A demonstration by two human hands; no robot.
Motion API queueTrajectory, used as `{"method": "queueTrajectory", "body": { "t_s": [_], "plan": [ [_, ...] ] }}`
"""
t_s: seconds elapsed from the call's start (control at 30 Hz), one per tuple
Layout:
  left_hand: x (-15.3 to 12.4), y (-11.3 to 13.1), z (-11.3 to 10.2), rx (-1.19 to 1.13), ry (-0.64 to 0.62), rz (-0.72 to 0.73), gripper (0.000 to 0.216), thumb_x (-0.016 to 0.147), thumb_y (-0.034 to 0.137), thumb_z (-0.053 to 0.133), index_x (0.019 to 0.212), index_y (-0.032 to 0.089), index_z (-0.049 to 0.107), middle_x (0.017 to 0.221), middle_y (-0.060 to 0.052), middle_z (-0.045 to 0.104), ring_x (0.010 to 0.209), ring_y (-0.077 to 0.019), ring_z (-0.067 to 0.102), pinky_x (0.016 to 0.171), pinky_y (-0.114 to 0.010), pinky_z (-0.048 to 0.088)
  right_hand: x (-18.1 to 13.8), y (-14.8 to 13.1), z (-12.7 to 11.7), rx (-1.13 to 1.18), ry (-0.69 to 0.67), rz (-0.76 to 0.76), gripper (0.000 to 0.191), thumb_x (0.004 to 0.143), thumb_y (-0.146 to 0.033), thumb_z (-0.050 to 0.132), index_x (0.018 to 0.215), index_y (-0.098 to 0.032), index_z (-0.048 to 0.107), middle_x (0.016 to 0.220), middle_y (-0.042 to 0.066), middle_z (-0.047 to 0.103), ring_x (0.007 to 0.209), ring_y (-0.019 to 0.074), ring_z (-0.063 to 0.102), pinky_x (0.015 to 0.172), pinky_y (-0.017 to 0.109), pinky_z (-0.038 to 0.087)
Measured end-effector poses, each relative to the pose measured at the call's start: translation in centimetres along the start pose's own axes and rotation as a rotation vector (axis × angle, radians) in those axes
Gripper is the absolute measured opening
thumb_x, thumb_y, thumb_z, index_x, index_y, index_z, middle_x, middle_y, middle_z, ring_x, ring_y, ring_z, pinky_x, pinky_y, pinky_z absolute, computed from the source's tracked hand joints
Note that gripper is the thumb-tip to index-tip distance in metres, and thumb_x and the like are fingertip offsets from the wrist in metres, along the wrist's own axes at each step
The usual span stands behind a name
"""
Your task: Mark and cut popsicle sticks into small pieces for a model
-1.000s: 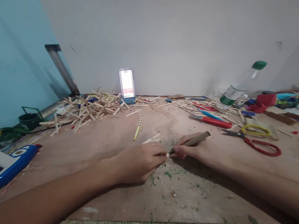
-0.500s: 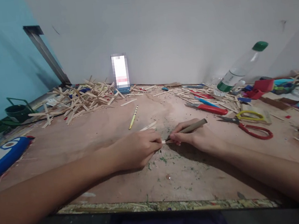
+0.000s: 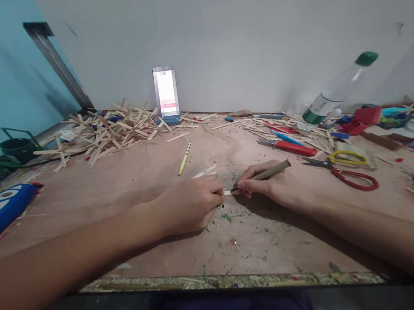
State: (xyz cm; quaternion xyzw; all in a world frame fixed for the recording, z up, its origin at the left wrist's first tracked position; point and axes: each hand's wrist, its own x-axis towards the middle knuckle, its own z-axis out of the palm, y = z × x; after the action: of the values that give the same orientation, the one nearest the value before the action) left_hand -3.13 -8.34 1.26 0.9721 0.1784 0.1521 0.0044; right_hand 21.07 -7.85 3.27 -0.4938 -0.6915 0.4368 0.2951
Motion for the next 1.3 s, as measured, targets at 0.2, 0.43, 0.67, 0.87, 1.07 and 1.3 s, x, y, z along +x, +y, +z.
{"method": "queueTrajectory", "body": {
  "t_s": [0.2,0.43,0.67,0.87,1.07,1.3],
  "plan": [
    [-0.1,0.1,-0.1,0.003,-0.030,-0.015,0.017,0.093,0.006,0.056,0.090,0.011,0.072,0.093,-0.010,0.069,0.088,-0.0240,0.062,0.082,-0.037,0.051,-0.1,0.0,0.0,0.006,0.013,-0.007,0.020,0.077,-0.034,0.076,0.066,-0.017,0.074,0.065,0.005,0.073,0.062,0.0159,0.062,0.057,0.027,0.044],
    [-0.1,0.1,-0.1,0.003,-0.046,-0.023,0.016,0.093,0.006,0.057,0.092,0.011,0.072,0.097,-0.011,0.069,0.091,-0.0247,0.063,0.084,-0.038,0.051,-0.2,0.2,0.0,0.017,0.022,-0.013,0.020,0.077,-0.032,0.075,0.064,-0.017,0.073,0.064,0.005,0.072,0.061,0.0158,0.063,0.058,0.027,0.047],
    [-0.2,0.0,-0.1,-0.016,-0.022,-0.017,0.016,0.093,0.005,0.057,0.094,0.012,0.072,0.096,-0.011,0.070,0.092,-0.0239,0.063,0.085,-0.036,0.051,-0.4,-1.0,0.0,-0.050,0.056,0.049,0.019,0.078,-0.026,0.073,0.062,-0.017,0.072,0.063,0.005,0.073,0.060,0.0158,0.064,0.057,0.026,0.048],
    [-0.3,-0.2,-0.5,-0.063,0.000,0.006,0.021,0.098,0.008,0.053,0.100,0.013,0.074,0.103,-0.012,0.074,0.098,-0.0249,0.066,0.089,-0.037,0.052,-0.6,-1.0,0.2,-0.033,0.069,0.038,0.019,0.082,-0.031,0.074,0.069,-0.017,0.075,0.063,0.005,0.074,0.057,0.0150,0.063,0.053,0.025,0.045],
    [-0.2,-0.3,-0.5,-0.083,0.019,0.018,0.027,0.100,0.008,0.048,0.102,0.013,0.075,0.105,-0.011,0.077,0.098,-0.0246,0.067,0.090,-0.037,0.054,-0.4,0.0,0.4,-0.058,0.036,-0.016,0.020,0.082,-0.033,0.074,0.073,-0.016,0.077,0.061,0.004,0.072,0.056,0.0138,0.061,0.053,0.024,0.043],
    [-0.4,-0.4,-0.4,-0.078,0.009,0.011,0.026,0.099,0.008,0.049,0.102,0.015,0.074,0.107,-0.010,0.077,0.098,-0.0245,0.067,0.091,-0.039,0.055,-0.2,-0.1,0.2,-0.063,0.015,-0.019,0.019,0.083,-0.034,0.075,0.073,-0.017,0.078,0.062,0.004,0.072,0.056,0.0144,0.062,0.051,0.025,0.043]
  ]
}}
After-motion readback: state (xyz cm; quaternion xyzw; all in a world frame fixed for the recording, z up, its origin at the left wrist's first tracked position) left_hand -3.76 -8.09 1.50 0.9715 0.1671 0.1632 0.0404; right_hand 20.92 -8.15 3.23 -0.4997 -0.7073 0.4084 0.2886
